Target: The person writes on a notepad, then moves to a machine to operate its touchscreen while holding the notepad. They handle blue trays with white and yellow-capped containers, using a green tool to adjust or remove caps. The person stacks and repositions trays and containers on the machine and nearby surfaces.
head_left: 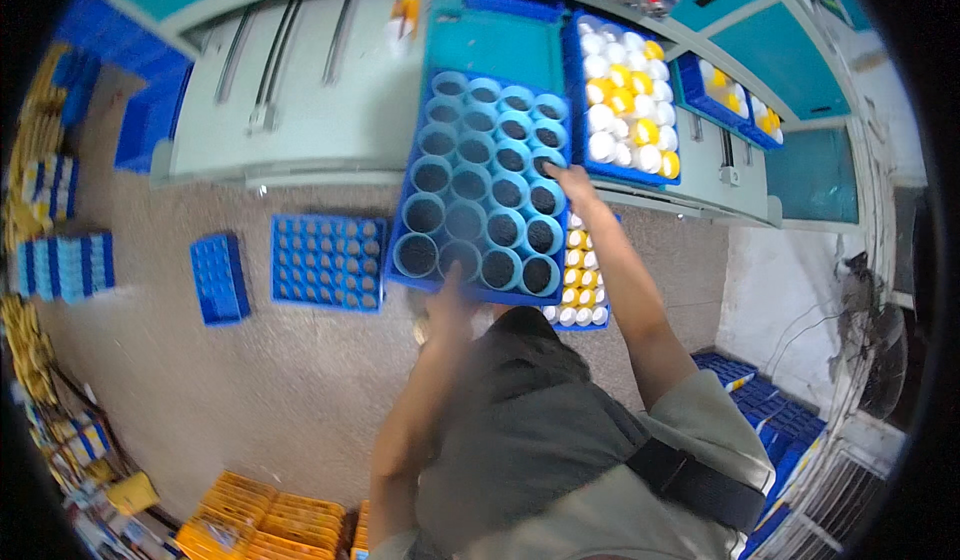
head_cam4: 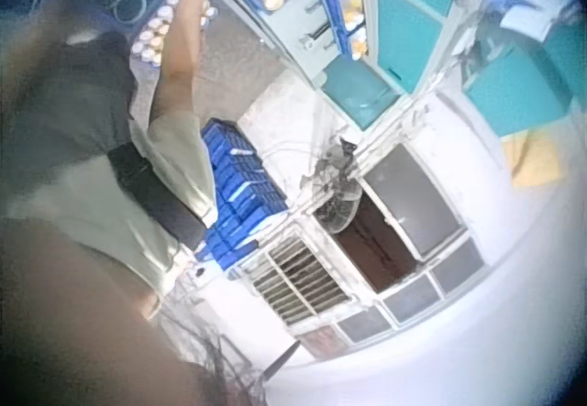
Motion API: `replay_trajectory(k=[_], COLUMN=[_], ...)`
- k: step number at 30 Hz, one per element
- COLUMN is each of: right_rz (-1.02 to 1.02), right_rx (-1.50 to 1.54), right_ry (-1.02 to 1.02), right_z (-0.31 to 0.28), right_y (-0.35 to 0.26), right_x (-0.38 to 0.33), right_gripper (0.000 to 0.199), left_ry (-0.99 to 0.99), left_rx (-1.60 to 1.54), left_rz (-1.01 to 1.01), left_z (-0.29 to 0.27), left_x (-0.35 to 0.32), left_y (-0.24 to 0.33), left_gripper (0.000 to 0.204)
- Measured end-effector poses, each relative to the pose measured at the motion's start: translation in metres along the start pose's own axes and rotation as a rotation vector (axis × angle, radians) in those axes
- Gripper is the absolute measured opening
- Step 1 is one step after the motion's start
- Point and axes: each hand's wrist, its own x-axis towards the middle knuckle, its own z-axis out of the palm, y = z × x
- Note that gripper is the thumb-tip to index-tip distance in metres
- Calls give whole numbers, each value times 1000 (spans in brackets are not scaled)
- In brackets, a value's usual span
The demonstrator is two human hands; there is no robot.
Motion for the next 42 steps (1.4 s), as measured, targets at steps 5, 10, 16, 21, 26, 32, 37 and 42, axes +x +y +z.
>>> replay_trajectory(k=[5, 10, 16, 21, 26, 32, 37, 42], right_rz=[-171, -29, 278, 317, 173, -62, -173, -123], right_rx=[93, 40, -278, -353, -256, -94, -381, -459], right_ry=[-22, 6, 29, -108, -143, -401, -324, -172], right_z=[9, 37, 125, 217, 305, 314, 205, 50], right_y=[82, 175, 321, 457, 557, 595, 565, 477], right_x=[-113, -213, -116, 20, 148, 196, 108, -41], right_gripper=[39, 43, 49, 50, 53, 50, 26, 23], left_ry=[110, 222, 448, 417, 3, -121, 360, -45], left_rx=[173, 112, 104, -85, -314, -446, 68, 211], left_rz=[50, 127, -128, -50, -51, -66, -331, -326], left_z=[-119, -199, -280, -387, -443, -486, -546, -424], left_x=[-42, -106, -14, 202, 354, 440, 445, 342], left_y=[-30, -50, -102, -182, -218, -267, -278, -237], left_gripper=[44, 40, 35, 43, 66, 59, 37, 24])
